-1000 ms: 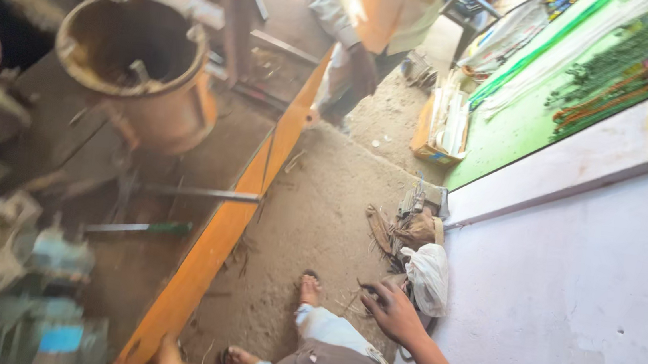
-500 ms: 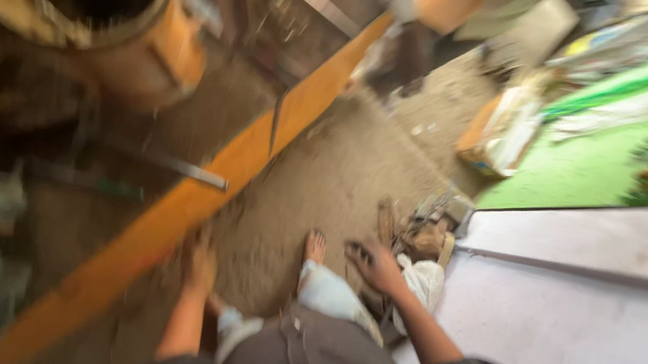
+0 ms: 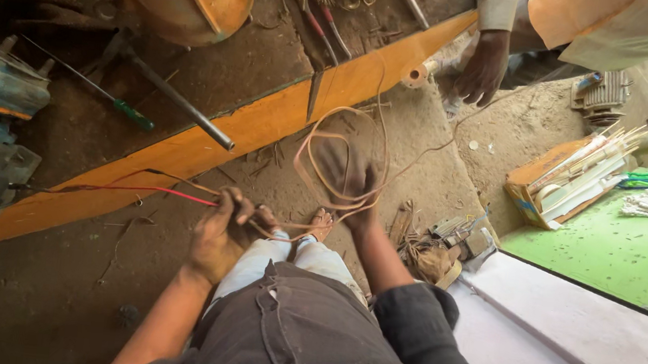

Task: The person uses a metal bar to tap a motor and then connects wires to a control panel with switches and meters. The person repeatedly taps the motor and adjusts connections on the panel while another person holds the panel steady.

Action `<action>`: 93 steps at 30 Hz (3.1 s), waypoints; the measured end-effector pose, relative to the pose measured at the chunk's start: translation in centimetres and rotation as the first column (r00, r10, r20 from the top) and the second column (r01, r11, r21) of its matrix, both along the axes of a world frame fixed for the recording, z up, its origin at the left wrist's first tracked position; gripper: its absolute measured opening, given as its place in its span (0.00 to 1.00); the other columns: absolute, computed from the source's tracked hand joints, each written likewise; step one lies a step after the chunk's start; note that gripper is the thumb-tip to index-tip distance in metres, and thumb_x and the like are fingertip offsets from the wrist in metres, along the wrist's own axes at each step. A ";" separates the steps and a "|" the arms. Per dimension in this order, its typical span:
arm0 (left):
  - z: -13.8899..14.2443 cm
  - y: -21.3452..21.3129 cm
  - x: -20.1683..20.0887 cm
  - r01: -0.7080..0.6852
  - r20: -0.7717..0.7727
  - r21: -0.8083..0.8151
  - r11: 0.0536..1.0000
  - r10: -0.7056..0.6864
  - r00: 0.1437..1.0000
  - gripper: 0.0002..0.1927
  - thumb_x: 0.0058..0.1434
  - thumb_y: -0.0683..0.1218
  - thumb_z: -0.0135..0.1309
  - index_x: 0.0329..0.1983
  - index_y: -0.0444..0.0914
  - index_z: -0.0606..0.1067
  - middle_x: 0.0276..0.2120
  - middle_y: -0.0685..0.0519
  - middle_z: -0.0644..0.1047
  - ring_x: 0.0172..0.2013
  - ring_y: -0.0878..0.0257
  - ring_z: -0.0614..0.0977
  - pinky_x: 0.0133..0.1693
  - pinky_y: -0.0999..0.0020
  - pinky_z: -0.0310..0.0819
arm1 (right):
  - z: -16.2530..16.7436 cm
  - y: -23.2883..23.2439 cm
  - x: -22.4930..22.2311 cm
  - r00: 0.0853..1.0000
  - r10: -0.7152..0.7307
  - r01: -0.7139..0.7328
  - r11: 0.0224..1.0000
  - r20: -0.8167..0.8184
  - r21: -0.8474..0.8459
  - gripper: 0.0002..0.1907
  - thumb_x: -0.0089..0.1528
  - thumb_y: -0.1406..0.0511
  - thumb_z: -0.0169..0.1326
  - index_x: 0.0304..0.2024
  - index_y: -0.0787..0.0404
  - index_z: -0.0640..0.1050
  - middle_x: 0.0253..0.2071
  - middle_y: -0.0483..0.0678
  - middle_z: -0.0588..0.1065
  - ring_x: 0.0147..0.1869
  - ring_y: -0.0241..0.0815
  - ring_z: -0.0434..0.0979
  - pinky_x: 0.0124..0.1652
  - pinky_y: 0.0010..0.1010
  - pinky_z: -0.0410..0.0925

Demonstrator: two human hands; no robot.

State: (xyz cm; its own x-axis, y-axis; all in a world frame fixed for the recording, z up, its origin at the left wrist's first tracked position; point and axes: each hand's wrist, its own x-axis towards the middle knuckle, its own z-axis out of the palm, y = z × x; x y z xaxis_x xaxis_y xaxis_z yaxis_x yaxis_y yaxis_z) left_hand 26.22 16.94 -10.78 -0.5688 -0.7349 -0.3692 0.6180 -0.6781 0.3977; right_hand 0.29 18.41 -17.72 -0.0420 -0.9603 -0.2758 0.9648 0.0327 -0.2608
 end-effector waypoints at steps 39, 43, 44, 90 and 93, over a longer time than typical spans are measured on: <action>0.0 -6.3 6.2 0.849 0.998 -0.063 0.524 0.043 0.048 0.26 0.65 0.60 0.52 0.59 0.40 0.74 0.53 0.41 0.80 0.56 0.48 0.82 0.56 0.55 0.74 | 7.7 -4.1 -2.5 0.422 -0.408 0.504 0.848 -0.809 -0.164 0.09 0.76 0.62 0.42 0.54 0.61 0.68 0.36 0.40 0.68 0.40 0.32 0.66 0.44 0.28 0.67; 10.1 -8.0 -3.6 0.748 0.825 -0.512 0.422 -0.001 0.565 0.29 0.62 0.55 0.55 0.64 0.38 0.70 0.57 0.45 0.79 0.57 0.53 0.82 0.57 0.60 0.74 | 5.8 -1.7 -2.6 0.296 -0.326 0.486 0.861 -0.898 -0.152 0.10 0.74 0.64 0.40 0.54 0.62 0.67 0.32 0.44 0.69 0.36 0.35 0.68 0.40 0.27 0.66; 12.1 -8.5 -6.7 0.705 0.761 -0.623 0.339 0.052 0.647 0.32 0.64 0.55 0.54 0.67 0.36 0.66 0.60 0.43 0.75 0.59 0.51 0.79 0.59 0.59 0.70 | 5.4 -1.6 -2.8 0.312 -0.353 0.461 0.868 -0.882 -0.184 0.10 0.74 0.65 0.40 0.55 0.63 0.67 0.33 0.45 0.68 0.37 0.35 0.67 0.41 0.27 0.65; 14.5 -10.4 -24.1 0.094 0.620 -0.610 0.786 0.401 0.675 0.17 0.76 0.48 0.39 0.55 0.34 0.73 0.27 0.59 0.67 0.29 0.71 0.66 0.33 0.75 0.61 | 11.7 -1.7 -34.5 0.703 -0.128 0.164 0.986 -0.700 -0.015 0.20 0.72 0.63 0.44 0.59 0.74 0.73 0.26 0.38 0.61 0.30 0.32 0.60 0.35 0.27 0.61; 15.7 -11.5 -26.2 0.139 0.625 -0.652 0.746 0.424 0.655 0.17 0.78 0.51 0.37 0.54 0.37 0.73 0.24 0.60 0.65 0.26 0.71 0.65 0.30 0.76 0.60 | 13.0 -1.4 -33.6 0.669 -0.089 0.175 0.984 -0.738 0.041 0.21 0.72 0.62 0.43 0.59 0.72 0.73 0.24 0.40 0.60 0.28 0.33 0.59 0.33 0.29 0.60</action>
